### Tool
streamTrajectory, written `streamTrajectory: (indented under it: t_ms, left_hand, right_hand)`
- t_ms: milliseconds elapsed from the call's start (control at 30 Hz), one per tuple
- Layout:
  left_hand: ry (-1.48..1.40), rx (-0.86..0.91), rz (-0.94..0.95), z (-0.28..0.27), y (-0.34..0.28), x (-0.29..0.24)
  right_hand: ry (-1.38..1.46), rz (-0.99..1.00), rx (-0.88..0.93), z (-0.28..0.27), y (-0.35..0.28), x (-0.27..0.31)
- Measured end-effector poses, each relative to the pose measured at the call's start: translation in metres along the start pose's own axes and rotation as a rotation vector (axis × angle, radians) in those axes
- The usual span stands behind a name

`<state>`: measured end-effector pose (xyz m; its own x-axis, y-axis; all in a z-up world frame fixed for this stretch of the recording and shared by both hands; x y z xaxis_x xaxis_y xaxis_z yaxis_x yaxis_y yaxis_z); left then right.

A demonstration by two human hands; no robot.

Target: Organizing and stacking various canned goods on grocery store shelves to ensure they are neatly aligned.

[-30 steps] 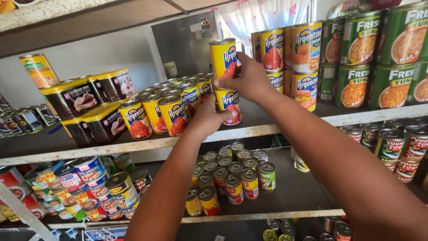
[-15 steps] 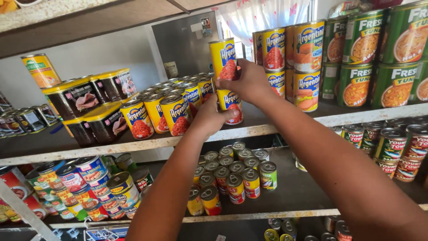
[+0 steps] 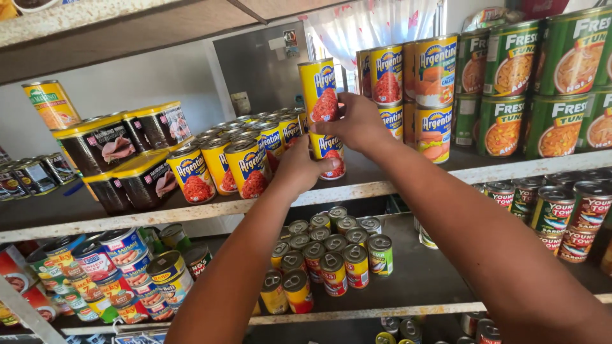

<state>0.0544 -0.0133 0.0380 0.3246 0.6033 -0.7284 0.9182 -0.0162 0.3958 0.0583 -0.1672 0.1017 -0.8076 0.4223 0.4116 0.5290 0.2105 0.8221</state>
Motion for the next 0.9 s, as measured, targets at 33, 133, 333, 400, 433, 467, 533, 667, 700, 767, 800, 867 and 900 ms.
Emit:
streamTrajectory:
  t_ms: [33,133,333,400,433,467,533,667,700,767,800,867,900]
  left_hand:
    - [0.0,-0.002,0.003,0.0,0.002,-0.003]
    - [0.114,-0.095,0.007,-0.001,0.004,-0.009]
    - [0.113,-0.061,-0.016,0.012,0.026,-0.005]
    - [0.172,-0.078,-0.016,0.015,0.033,-0.008]
    - [0.173,-0.08,-0.011,0.018,0.04,-0.003]
    - [0.161,-0.09,0.005,0.021,0.047,0.0]
    - [0.149,-0.101,0.022,0.022,0.057,-0.001]
    - [0.228,-0.067,-0.019,0.027,0.061,-0.013]
    - [0.242,-0.059,-0.056,0.028,0.062,-0.016]
    - [0.274,-0.066,-0.07,0.035,0.085,-0.004]
    - [0.307,-0.07,-0.087,0.039,0.096,0.003]
    - [0.312,-0.097,-0.054,0.049,0.124,0.018]
    - [0.318,-0.123,-0.021,0.053,0.138,0.025]
  right_hand:
    - [-0.001,-0.003,-0.001,-0.001,0.001,-0.001]
    - [0.022,-0.011,0.006,-0.002,-0.001,-0.004]
    - [-0.06,0.0,-0.052,-0.008,-0.001,-0.016]
    - [-0.152,-0.035,-0.134,-0.013,-0.001,-0.027]
    - [-0.153,-0.038,-0.138,-0.017,-0.003,-0.029]
    - [-0.238,-0.066,-0.102,-0.02,-0.004,-0.029]
    - [-0.323,-0.094,-0.068,-0.027,-0.007,-0.022]
    - [-0.673,-0.027,0.194,-0.028,-0.022,-0.014]
    - [-0.8,-0.023,0.349,-0.022,-0.026,-0.016]
    - [-0.792,-0.051,0.434,-0.015,-0.032,-0.017]
    - [-0.782,-0.076,0.522,-0.009,-0.037,-0.018]
    - [-0.775,-0.043,0.595,0.004,-0.037,-0.036]
    - [-0.766,-0.008,0.668,0.012,-0.038,-0.047]
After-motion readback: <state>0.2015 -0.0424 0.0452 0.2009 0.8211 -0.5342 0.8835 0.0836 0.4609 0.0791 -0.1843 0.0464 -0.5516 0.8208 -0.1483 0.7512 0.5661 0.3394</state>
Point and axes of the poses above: each hand's wrist, its own y-axis towards the middle knuckle, its own z-axis out of the palm, x = y × z, the point moved 6 cm from there along y, towards the middle knuckle, and after that the axes turned 12 degrees about -z, right-handed, at the moved point
